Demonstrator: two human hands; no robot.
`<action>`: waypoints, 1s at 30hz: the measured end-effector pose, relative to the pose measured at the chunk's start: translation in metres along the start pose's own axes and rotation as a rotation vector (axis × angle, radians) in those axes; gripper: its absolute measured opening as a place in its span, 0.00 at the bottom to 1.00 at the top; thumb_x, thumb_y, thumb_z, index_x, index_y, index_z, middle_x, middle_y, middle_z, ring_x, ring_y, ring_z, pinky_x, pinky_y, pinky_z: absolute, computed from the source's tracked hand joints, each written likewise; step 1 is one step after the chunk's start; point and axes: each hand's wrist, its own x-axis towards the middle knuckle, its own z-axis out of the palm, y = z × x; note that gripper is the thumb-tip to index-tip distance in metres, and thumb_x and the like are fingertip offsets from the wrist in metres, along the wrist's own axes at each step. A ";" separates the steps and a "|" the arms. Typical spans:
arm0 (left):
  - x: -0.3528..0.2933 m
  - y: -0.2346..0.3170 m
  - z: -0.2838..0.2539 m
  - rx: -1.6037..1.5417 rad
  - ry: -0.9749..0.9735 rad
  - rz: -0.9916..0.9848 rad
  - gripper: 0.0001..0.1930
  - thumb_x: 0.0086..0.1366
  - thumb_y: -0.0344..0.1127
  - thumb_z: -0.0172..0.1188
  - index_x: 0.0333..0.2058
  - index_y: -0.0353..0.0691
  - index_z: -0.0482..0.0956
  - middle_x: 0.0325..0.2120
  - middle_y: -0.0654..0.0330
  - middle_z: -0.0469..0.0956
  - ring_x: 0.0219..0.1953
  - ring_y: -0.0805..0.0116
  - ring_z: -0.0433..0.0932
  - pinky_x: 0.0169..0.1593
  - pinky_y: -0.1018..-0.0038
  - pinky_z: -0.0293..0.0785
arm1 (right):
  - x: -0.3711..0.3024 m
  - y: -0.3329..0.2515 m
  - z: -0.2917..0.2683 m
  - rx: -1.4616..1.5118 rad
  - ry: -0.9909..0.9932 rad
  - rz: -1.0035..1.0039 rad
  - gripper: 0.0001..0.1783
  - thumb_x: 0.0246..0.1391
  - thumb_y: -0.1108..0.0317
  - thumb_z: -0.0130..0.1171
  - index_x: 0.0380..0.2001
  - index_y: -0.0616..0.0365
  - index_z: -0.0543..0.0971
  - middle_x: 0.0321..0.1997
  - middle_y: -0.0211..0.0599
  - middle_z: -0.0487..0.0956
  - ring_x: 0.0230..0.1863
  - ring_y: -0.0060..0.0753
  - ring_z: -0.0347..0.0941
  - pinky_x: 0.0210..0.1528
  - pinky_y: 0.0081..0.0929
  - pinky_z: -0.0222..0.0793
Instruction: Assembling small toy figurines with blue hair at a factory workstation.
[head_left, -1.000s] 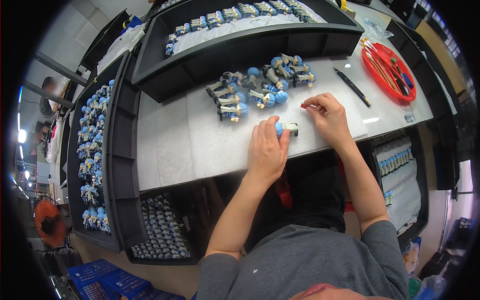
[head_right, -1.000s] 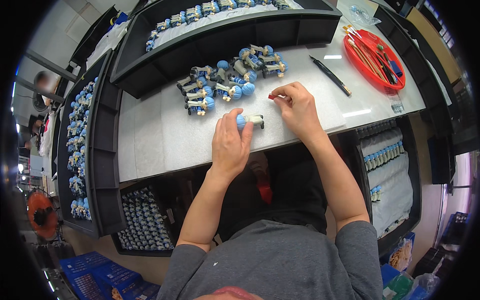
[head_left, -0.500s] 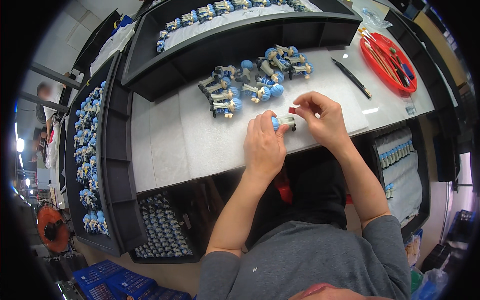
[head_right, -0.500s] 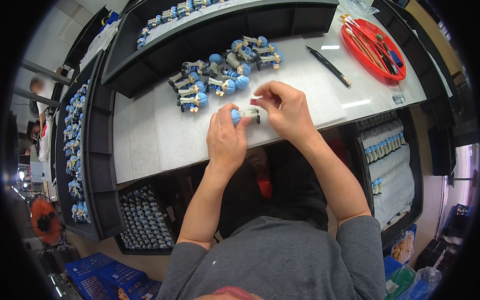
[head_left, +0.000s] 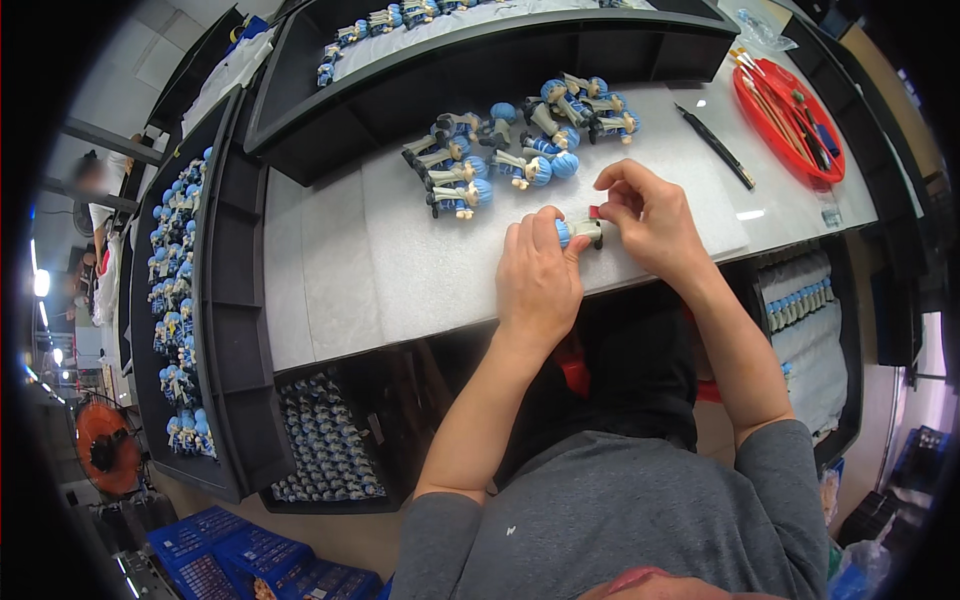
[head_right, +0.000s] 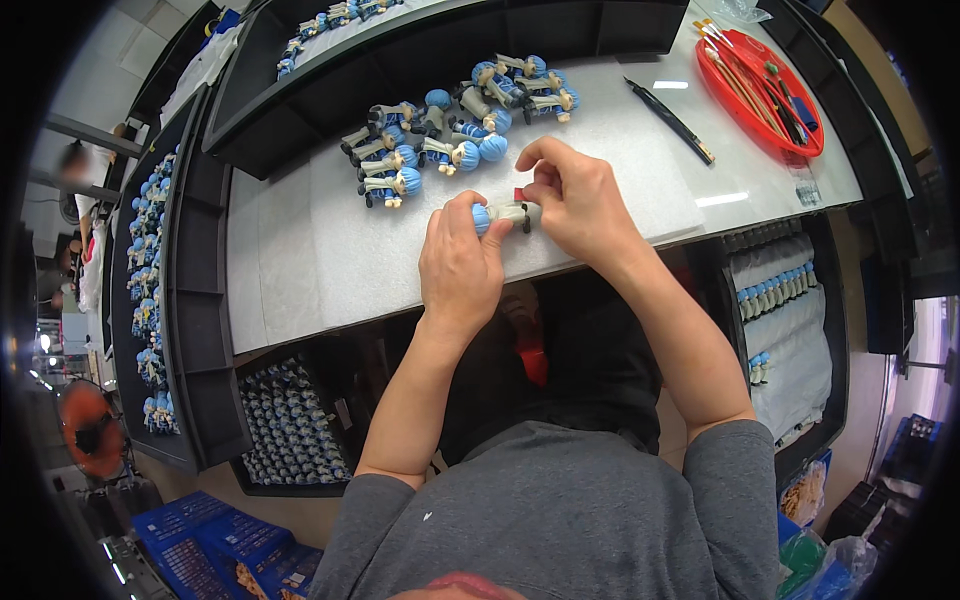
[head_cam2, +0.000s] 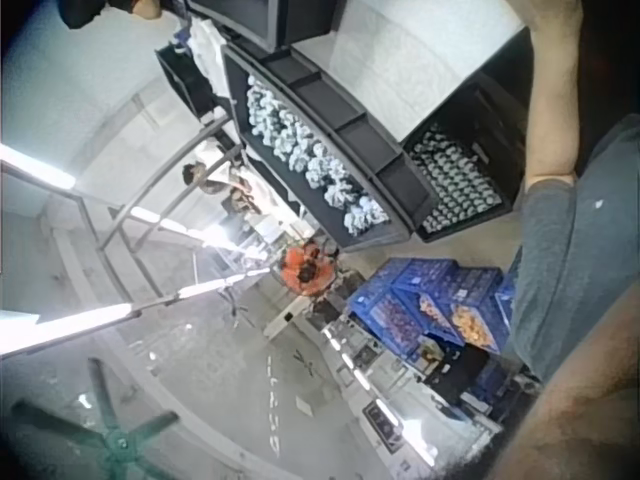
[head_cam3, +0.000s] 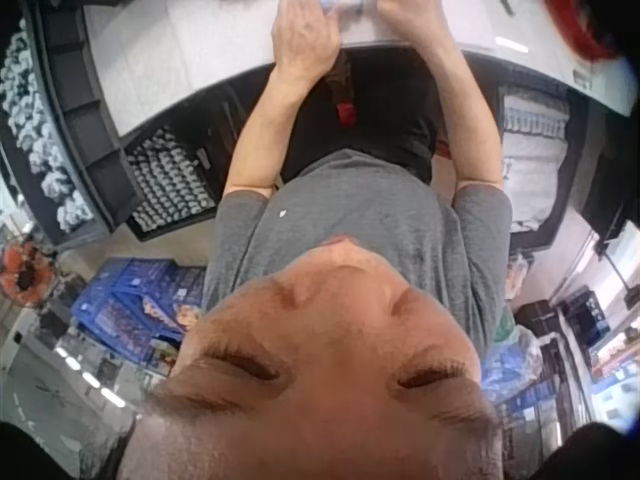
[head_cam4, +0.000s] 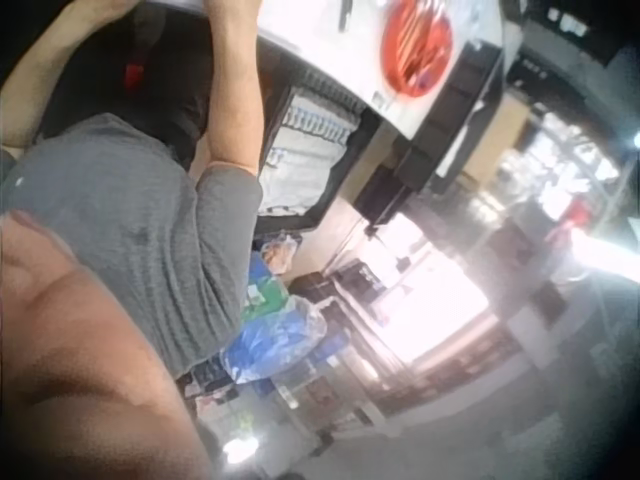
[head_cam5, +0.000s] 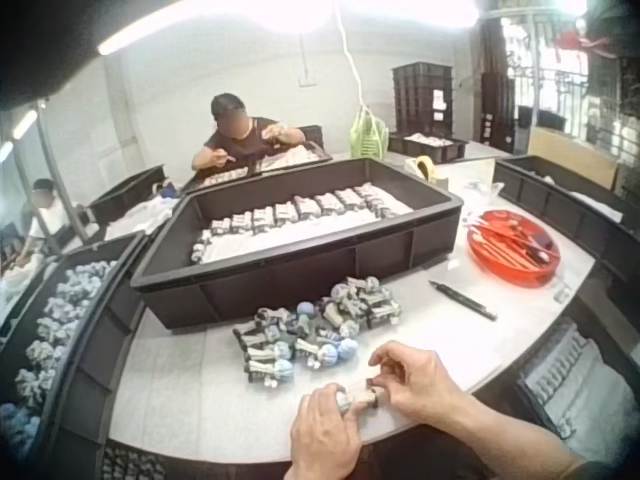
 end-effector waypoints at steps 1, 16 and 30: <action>0.000 0.000 0.000 0.000 -0.001 0.001 0.15 0.60 0.39 0.54 0.41 0.36 0.65 0.29 0.52 0.71 0.33 0.54 0.69 0.35 0.62 0.66 | -0.001 -0.002 -0.001 0.034 0.008 0.007 0.10 0.40 0.85 0.54 0.30 0.65 0.72 0.18 0.37 0.71 0.20 0.24 0.68 0.27 0.21 0.66; 0.000 0.000 -0.001 -0.006 -0.007 -0.009 0.15 0.60 0.39 0.55 0.41 0.36 0.65 0.29 0.53 0.71 0.34 0.54 0.69 0.36 0.62 0.66 | 0.004 0.007 -0.002 -0.011 -0.018 -0.017 0.10 0.42 0.83 0.56 0.30 0.64 0.69 0.18 0.36 0.70 0.21 0.24 0.67 0.27 0.22 0.66; 0.001 0.000 -0.001 -0.001 -0.001 0.000 0.16 0.60 0.40 0.54 0.40 0.36 0.65 0.30 0.53 0.71 0.34 0.54 0.69 0.36 0.62 0.66 | 0.008 0.010 -0.002 0.133 -0.134 0.075 0.10 0.42 0.82 0.58 0.28 0.63 0.68 0.20 0.31 0.70 0.25 0.19 0.67 0.30 0.19 0.66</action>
